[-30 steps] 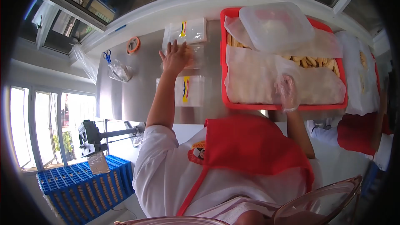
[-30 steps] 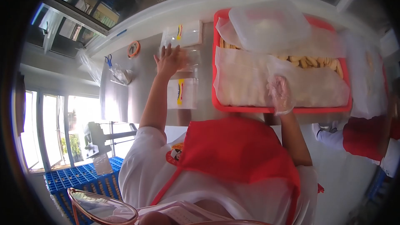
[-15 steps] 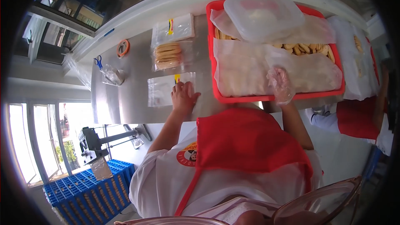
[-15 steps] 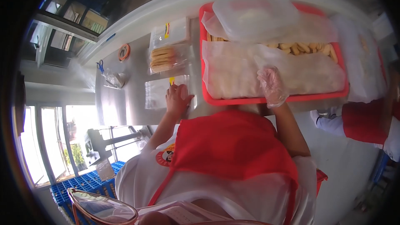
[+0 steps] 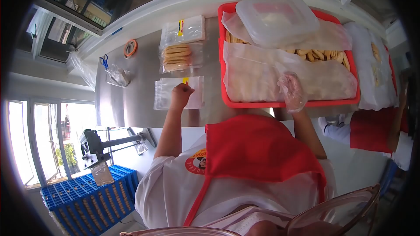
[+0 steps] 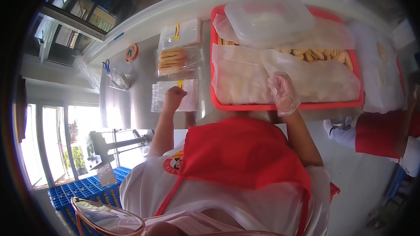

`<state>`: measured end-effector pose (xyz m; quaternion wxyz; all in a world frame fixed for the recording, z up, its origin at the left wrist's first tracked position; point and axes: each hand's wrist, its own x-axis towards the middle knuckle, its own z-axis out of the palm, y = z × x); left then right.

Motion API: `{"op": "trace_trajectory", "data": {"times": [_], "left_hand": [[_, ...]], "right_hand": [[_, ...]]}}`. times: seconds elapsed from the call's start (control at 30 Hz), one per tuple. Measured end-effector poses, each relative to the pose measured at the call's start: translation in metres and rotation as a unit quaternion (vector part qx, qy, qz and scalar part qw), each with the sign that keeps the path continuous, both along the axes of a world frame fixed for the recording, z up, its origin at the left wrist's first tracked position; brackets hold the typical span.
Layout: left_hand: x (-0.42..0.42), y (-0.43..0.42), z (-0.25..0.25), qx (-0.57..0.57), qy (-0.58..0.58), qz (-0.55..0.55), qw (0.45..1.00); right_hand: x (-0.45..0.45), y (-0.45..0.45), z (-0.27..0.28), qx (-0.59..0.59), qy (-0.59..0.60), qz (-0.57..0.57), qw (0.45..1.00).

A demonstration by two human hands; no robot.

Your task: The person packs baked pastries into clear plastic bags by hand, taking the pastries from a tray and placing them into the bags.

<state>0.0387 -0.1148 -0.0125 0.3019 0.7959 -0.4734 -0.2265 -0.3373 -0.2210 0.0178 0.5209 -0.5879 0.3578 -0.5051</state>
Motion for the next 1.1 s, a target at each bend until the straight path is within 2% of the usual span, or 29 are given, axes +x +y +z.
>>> {"op": "trace_trajectory", "data": {"times": [0.13, 0.23, 0.37, 0.47, 0.53, 0.57, 0.63, 0.67, 0.7, 0.73, 0.77, 0.83, 0.93, 1.03, 1.1], "left_hand": [[0.003, 0.006, 0.035, 0.015, 0.031, 0.040, 0.999], [0.018, 0.012, 0.044, -0.004, 0.135, 0.050, 0.989], [0.015, 0.014, 0.094, -0.021, 0.185, 0.049, 0.981], [0.011, 0.005, 0.116, -0.108, 0.197, 0.091, 0.970], [-0.014, -0.012, 0.133, -0.168, 0.192, 0.095, 0.962], [-0.033, -0.022, 0.131, -0.182, 0.203, 0.056, 0.961], [-0.081, -0.045, 0.123, -0.208, 0.230, -0.031, 0.950], [-0.107, -0.056, 0.116, -0.176, 0.280, -0.076, 0.941], [-0.130, -0.065, 0.109, -0.142, 0.326, -0.122, 0.926], [-0.150, -0.072, 0.108, -0.134, 0.377, -0.178, 0.899], [-0.163, -0.089, 0.068, -0.176, 0.512, -0.204, 0.816], [-0.179, -0.096, 0.071, -0.108, 0.500, -0.117, 0.851], [-0.173, -0.104, 0.033, -0.089, 0.534, -0.171, 0.823], [-0.177, -0.103, 0.029, -0.120, 0.560, -0.196, 0.796], [-0.181, -0.101, 0.036, -0.121, 0.533, -0.188, 0.816]], "right_hand": [[-0.003, -0.003, -0.002, -0.022, 0.045, -0.001, 0.999], [-0.003, -0.003, -0.002, -0.010, 0.038, 0.008, 0.999], [-0.004, -0.003, -0.002, 0.003, 0.071, -0.003, 0.997], [-0.002, -0.001, 0.006, -0.130, 0.143, -0.010, 0.981], [0.005, 0.004, 0.014, -0.152, 0.206, -0.005, 0.967], [0.009, 0.009, 0.020, -0.161, 0.242, -0.008, 0.957], [0.034, 0.018, 0.040, -0.092, 0.174, 0.079, 0.977], [0.047, 0.022, 0.049, -0.022, 0.020, 0.159, 0.987], [0.058, 0.021, 0.052, -0.018, 0.024, 0.166, 0.986], [0.064, 0.019, 0.051, -0.013, 0.025, 0.173, 0.984], [0.067, 0.014, 0.044, 0.034, 0.040, 0.135, 0.989], [0.065, 0.003, 0.029, 0.130, 0.058, 0.065, 0.988], [0.035, -0.004, 0.036, 0.195, 0.076, 0.081, 0.975], [0.018, -0.015, 0.016, 0.239, 0.007, 0.127, 0.963], [0.025, -0.012, 0.034, 0.127, 0.108, 0.094, 0.982]]}}
